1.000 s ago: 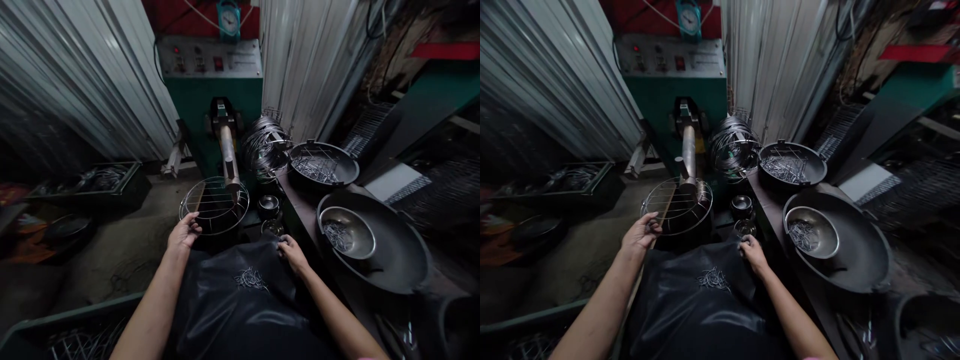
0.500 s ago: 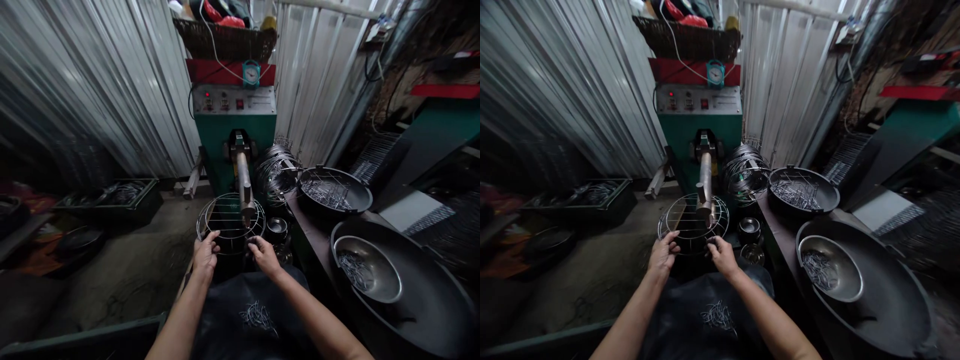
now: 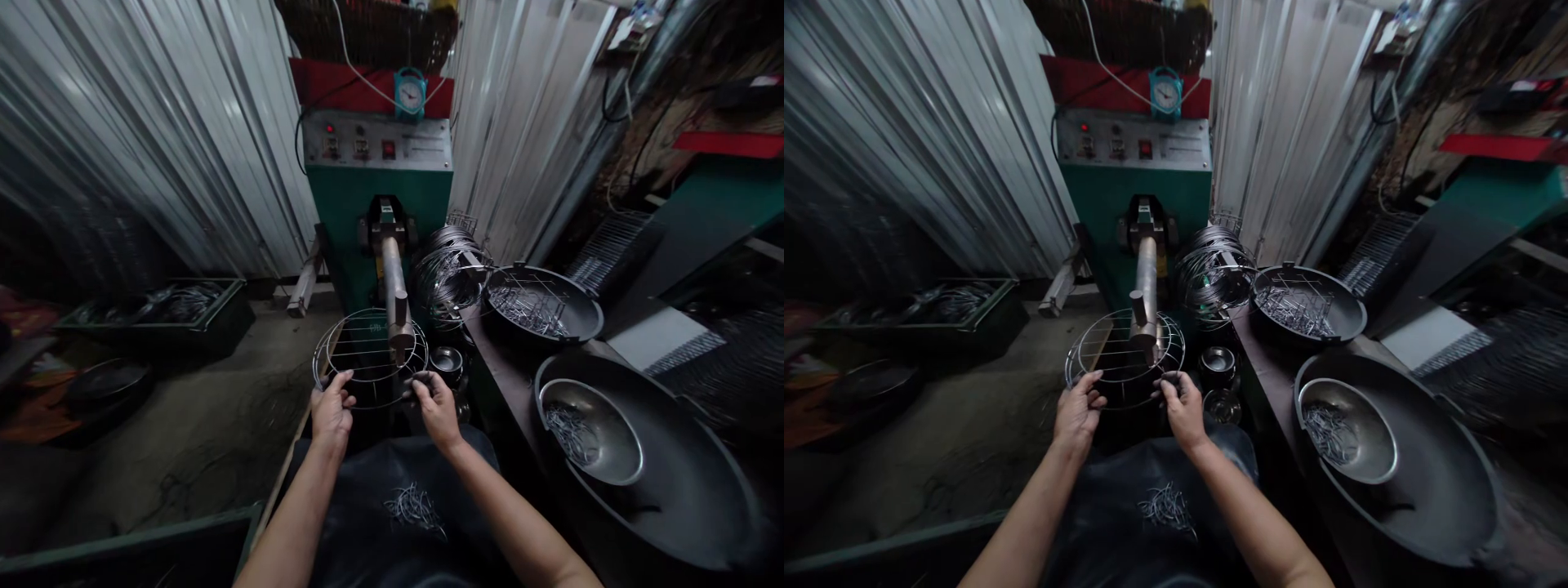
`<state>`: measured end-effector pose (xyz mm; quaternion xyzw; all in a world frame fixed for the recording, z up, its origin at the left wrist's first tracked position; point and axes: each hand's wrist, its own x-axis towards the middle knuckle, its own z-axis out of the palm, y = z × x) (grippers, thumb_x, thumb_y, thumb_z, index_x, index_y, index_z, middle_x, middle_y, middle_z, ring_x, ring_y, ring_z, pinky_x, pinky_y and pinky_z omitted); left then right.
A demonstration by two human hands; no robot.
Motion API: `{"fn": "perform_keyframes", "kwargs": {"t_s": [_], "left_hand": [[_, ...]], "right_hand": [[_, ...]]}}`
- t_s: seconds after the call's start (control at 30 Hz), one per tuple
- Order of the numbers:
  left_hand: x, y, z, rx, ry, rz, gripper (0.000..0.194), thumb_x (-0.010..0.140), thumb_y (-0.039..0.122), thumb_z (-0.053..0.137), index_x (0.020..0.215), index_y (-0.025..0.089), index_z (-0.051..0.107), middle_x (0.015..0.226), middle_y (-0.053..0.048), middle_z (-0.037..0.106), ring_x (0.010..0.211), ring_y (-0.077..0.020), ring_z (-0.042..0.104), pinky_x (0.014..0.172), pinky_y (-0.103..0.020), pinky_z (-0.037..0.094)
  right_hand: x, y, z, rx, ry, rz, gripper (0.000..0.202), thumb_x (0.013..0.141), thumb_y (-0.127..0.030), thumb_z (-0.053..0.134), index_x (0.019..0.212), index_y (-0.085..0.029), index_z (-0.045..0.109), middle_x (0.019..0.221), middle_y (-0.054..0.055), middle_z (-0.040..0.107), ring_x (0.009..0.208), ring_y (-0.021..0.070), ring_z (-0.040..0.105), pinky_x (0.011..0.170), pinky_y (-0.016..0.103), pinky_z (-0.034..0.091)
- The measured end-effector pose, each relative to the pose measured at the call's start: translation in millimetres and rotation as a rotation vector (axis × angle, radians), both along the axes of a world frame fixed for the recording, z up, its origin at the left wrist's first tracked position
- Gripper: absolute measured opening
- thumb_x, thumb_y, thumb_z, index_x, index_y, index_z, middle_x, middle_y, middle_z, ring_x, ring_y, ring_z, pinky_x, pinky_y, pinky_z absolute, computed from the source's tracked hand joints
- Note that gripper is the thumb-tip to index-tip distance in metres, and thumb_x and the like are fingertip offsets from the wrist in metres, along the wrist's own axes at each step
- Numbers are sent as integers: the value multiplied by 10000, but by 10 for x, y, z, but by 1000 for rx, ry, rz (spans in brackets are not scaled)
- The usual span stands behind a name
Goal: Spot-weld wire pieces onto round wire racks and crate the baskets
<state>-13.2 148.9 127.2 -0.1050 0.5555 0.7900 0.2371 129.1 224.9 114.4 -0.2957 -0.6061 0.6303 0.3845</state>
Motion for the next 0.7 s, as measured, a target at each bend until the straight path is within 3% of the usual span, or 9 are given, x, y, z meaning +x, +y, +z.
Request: {"fn": "perform_keyframes", "kwargs": {"t_s": [0.2,0.7], "left_hand": [[36,1,9,8,12,-9,496,405,193,732,781,196,409,620,89,429,435,-16,316,376,-165,203],[38,36,-72,-10,76,-22,517,425,241,741,795,208,381,624,96,408,426,-14,317,372,-153,223]], "right_hand": [[-52,-3,-109,133,-125,81,138,766,-333,517,792,-199,539,638,-14,593,507,120,551,517,240,447],[-63,94,-119,84,-91,113,137,752,-310,516,800,-183,536,687,0,614,494,107,540,518,229,435]]}}
